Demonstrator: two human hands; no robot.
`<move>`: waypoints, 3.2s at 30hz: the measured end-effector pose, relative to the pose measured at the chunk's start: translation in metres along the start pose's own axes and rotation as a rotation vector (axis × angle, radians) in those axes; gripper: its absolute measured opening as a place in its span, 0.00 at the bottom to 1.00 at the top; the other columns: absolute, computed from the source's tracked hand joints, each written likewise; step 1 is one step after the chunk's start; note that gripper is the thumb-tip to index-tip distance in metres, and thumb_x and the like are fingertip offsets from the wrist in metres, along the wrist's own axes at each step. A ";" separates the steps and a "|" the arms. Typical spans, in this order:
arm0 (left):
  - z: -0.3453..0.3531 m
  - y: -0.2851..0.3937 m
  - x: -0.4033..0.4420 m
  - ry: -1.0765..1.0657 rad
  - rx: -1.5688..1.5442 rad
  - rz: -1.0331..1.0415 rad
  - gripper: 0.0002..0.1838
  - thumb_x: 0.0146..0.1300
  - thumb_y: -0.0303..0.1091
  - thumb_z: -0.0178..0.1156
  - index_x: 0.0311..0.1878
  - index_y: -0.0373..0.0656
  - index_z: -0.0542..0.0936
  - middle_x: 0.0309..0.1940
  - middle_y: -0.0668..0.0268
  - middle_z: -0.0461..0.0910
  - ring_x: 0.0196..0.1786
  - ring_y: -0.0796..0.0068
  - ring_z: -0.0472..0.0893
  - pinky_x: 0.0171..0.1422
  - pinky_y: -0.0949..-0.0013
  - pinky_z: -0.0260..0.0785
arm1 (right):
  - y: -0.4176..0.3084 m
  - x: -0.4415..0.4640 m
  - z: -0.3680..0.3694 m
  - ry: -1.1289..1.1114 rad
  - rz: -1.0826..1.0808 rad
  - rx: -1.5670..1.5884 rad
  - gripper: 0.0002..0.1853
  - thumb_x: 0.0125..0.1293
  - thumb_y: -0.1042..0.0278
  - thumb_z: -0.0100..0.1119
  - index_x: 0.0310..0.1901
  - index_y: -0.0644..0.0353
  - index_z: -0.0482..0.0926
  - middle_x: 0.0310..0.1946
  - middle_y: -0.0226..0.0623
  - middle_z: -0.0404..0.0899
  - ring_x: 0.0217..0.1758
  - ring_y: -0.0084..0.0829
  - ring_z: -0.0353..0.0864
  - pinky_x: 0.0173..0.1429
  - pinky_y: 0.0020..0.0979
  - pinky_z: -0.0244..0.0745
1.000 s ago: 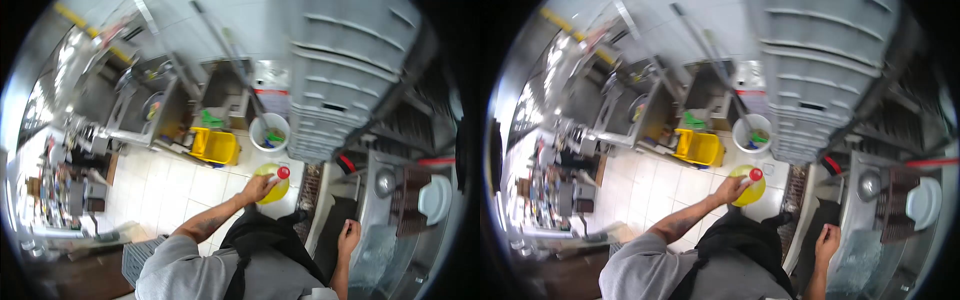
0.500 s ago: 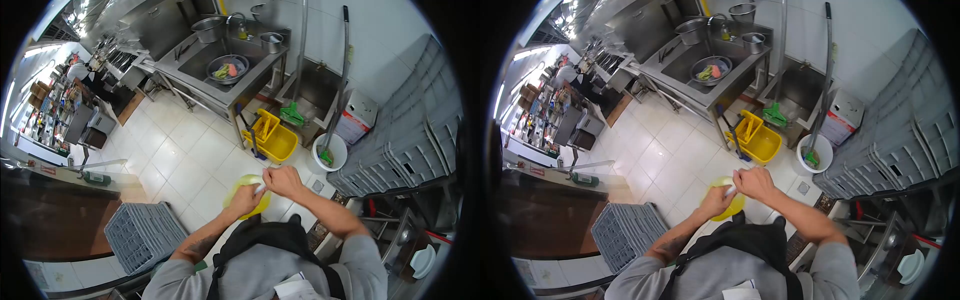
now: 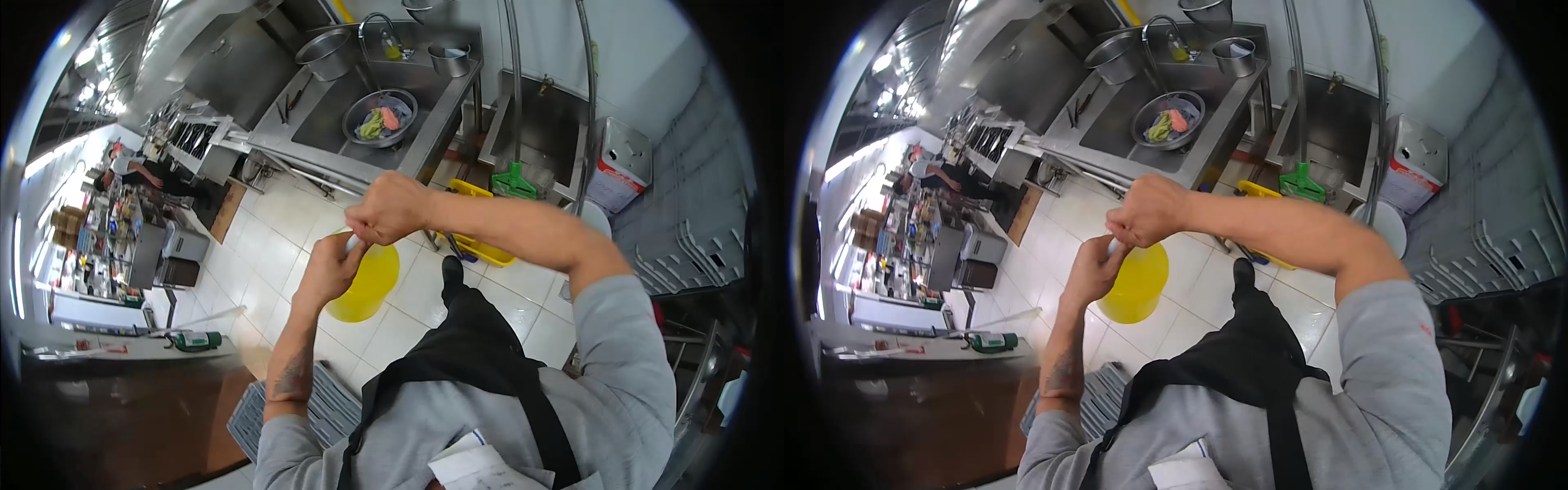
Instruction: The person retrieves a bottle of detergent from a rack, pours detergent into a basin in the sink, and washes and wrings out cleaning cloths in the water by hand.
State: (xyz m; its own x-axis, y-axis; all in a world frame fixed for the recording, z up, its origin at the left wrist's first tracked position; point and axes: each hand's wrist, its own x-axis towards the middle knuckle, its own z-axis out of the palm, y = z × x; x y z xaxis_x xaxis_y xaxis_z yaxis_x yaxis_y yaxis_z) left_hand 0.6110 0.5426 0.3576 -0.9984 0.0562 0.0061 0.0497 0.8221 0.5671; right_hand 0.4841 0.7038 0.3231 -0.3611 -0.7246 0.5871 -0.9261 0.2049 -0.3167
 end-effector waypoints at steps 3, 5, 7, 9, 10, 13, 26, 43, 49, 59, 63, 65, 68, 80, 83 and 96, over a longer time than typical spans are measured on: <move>-0.038 -0.007 0.068 -0.096 0.096 -0.099 0.15 0.71 0.38 0.62 0.41 0.30 0.83 0.17 0.53 0.76 0.19 0.68 0.74 0.28 0.60 0.66 | 0.067 0.053 -0.010 -0.066 -0.345 0.050 0.14 0.70 0.55 0.58 0.29 0.53 0.77 0.19 0.36 0.74 0.26 0.45 0.79 0.32 0.43 0.74; -0.060 -0.020 0.117 -0.113 -0.079 -0.137 0.15 0.73 0.37 0.61 0.43 0.31 0.83 0.18 0.57 0.78 0.20 0.73 0.74 0.28 0.62 0.66 | 0.100 0.081 -0.009 -0.006 -0.243 0.174 0.11 0.71 0.56 0.58 0.35 0.52 0.78 0.25 0.37 0.75 0.31 0.43 0.80 0.37 0.42 0.75; -0.080 -0.043 0.170 -0.129 -0.259 -0.192 0.15 0.76 0.37 0.58 0.47 0.31 0.83 0.23 0.69 0.82 0.24 0.85 0.72 0.28 0.70 0.66 | 0.141 0.113 -0.012 -0.088 -0.122 0.310 0.10 0.72 0.56 0.57 0.48 0.50 0.80 0.36 0.39 0.74 0.44 0.41 0.79 0.47 0.41 0.75; -0.100 -0.049 0.212 -0.160 -0.257 -0.212 0.16 0.77 0.38 0.58 0.47 0.31 0.83 0.22 0.70 0.81 0.23 0.86 0.71 0.27 0.72 0.63 | 0.173 0.144 -0.017 -0.063 -0.176 0.265 0.11 0.71 0.55 0.58 0.48 0.50 0.80 0.35 0.38 0.74 0.43 0.41 0.79 0.47 0.41 0.75; -0.112 -0.051 0.236 -0.156 -0.260 -0.207 0.16 0.77 0.38 0.59 0.47 0.31 0.83 0.22 0.72 0.79 0.22 0.88 0.70 0.25 0.74 0.61 | 0.192 0.163 -0.022 -0.043 -0.259 0.187 0.12 0.71 0.54 0.59 0.48 0.51 0.80 0.35 0.38 0.74 0.43 0.42 0.78 0.46 0.41 0.75; -0.139 -0.079 0.297 -0.101 -0.238 -0.096 0.16 0.77 0.40 0.59 0.45 0.34 0.84 0.16 0.78 0.71 0.18 0.91 0.63 0.21 0.76 0.51 | 0.236 0.221 -0.042 -0.125 -0.206 0.104 0.17 0.69 0.51 0.61 0.47 0.56 0.81 0.38 0.42 0.80 0.46 0.43 0.82 0.46 0.42 0.77; -0.150 -0.231 0.543 -0.458 -0.363 0.568 0.10 0.75 0.31 0.58 0.40 0.33 0.80 0.19 0.75 0.71 0.23 0.87 0.66 0.26 0.75 0.56 | 0.358 0.304 0.014 -0.138 -0.167 -0.387 0.21 0.72 0.46 0.55 0.35 0.58 0.77 0.23 0.42 0.82 0.33 0.44 0.85 0.36 0.48 0.78; -0.152 -0.347 0.621 -0.615 -0.293 0.624 0.15 0.75 0.39 0.60 0.39 0.34 0.82 0.19 0.65 0.76 0.24 0.79 0.70 0.30 0.68 0.64 | 0.355 0.373 0.131 -0.159 0.909 -0.184 0.23 0.67 0.51 0.64 0.51 0.64 0.81 0.36 0.50 0.86 0.41 0.53 0.86 0.49 0.47 0.81; -0.156 -0.347 0.630 -0.604 -0.320 0.744 0.15 0.75 0.40 0.59 0.41 0.34 0.82 0.21 0.66 0.78 0.25 0.80 0.72 0.32 0.70 0.66 | 0.344 0.387 0.100 -0.190 0.634 -0.167 0.27 0.69 0.49 0.61 0.58 0.64 0.75 0.41 0.52 0.85 0.43 0.53 0.85 0.51 0.49 0.80; -0.170 -0.342 0.638 -0.851 -0.399 0.364 0.12 0.75 0.34 0.58 0.39 0.33 0.80 0.20 0.77 0.73 0.24 0.87 0.68 0.27 0.71 0.59 | 0.351 0.400 0.094 -0.194 0.969 -0.156 0.20 0.69 0.53 0.60 0.46 0.66 0.81 0.36 0.53 0.85 0.46 0.53 0.86 0.49 0.49 0.80; -0.171 -0.340 0.645 -0.828 -0.368 0.548 0.14 0.75 0.36 0.59 0.39 0.33 0.80 0.20 0.74 0.74 0.26 0.86 0.68 0.29 0.71 0.60 | 0.354 0.393 0.079 -0.441 0.309 -0.394 0.12 0.67 0.62 0.60 0.45 0.62 0.81 0.46 0.47 0.83 0.48 0.49 0.86 0.46 0.46 0.82; -0.168 -0.337 0.653 -0.825 -0.380 0.624 0.14 0.75 0.37 0.60 0.39 0.33 0.81 0.20 0.72 0.73 0.26 0.85 0.67 0.30 0.72 0.59 | 0.359 0.386 0.079 -0.430 0.207 -0.476 0.12 0.67 0.64 0.60 0.45 0.61 0.81 0.48 0.45 0.82 0.50 0.48 0.86 0.46 0.45 0.83; -0.165 -0.313 0.653 -0.712 -0.225 0.509 0.14 0.74 0.37 0.61 0.38 0.32 0.81 0.20 0.70 0.72 0.26 0.83 0.67 0.30 0.71 0.60 | 0.374 0.383 0.076 -0.289 0.377 -0.396 0.14 0.66 0.61 0.61 0.44 0.63 0.83 0.42 0.47 0.85 0.46 0.49 0.87 0.45 0.45 0.83; -0.150 -0.334 0.666 -0.822 -0.355 0.419 0.15 0.75 0.38 0.61 0.35 0.38 0.80 0.17 0.78 0.64 0.21 0.89 0.60 0.24 0.74 0.50 | 0.410 0.365 0.053 -0.097 0.046 -0.676 0.12 0.62 0.63 0.65 0.32 0.66 0.83 0.25 0.44 0.82 0.34 0.51 0.85 0.45 0.46 0.82; -0.161 -0.332 0.657 -0.785 -0.297 0.452 0.17 0.75 0.40 0.61 0.33 0.38 0.78 0.17 0.77 0.65 0.21 0.89 0.59 0.23 0.75 0.49 | 0.415 0.319 0.047 0.202 0.887 -0.173 0.11 0.64 0.65 0.64 0.29 0.64 0.78 0.36 0.41 0.84 0.44 0.40 0.84 0.52 0.37 0.80; -0.120 -0.326 0.725 -1.077 -0.495 -0.400 0.16 0.76 0.44 0.58 0.35 0.42 0.74 0.18 0.78 0.61 0.15 0.87 0.55 0.18 0.77 0.48 | 0.341 0.305 0.374 0.436 0.898 2.018 0.32 0.56 0.53 0.81 0.56 0.56 0.74 0.26 0.20 0.64 0.20 0.14 0.54 0.22 0.21 0.50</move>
State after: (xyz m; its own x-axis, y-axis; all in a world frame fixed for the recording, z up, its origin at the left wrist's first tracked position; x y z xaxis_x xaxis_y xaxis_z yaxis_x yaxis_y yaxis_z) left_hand -0.1318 0.2473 0.2765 -0.4000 0.4781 -0.7819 -0.5004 0.6009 0.6233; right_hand 0.0992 0.3070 0.1154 -0.7472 -0.6553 -0.1107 0.6259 -0.6378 -0.4487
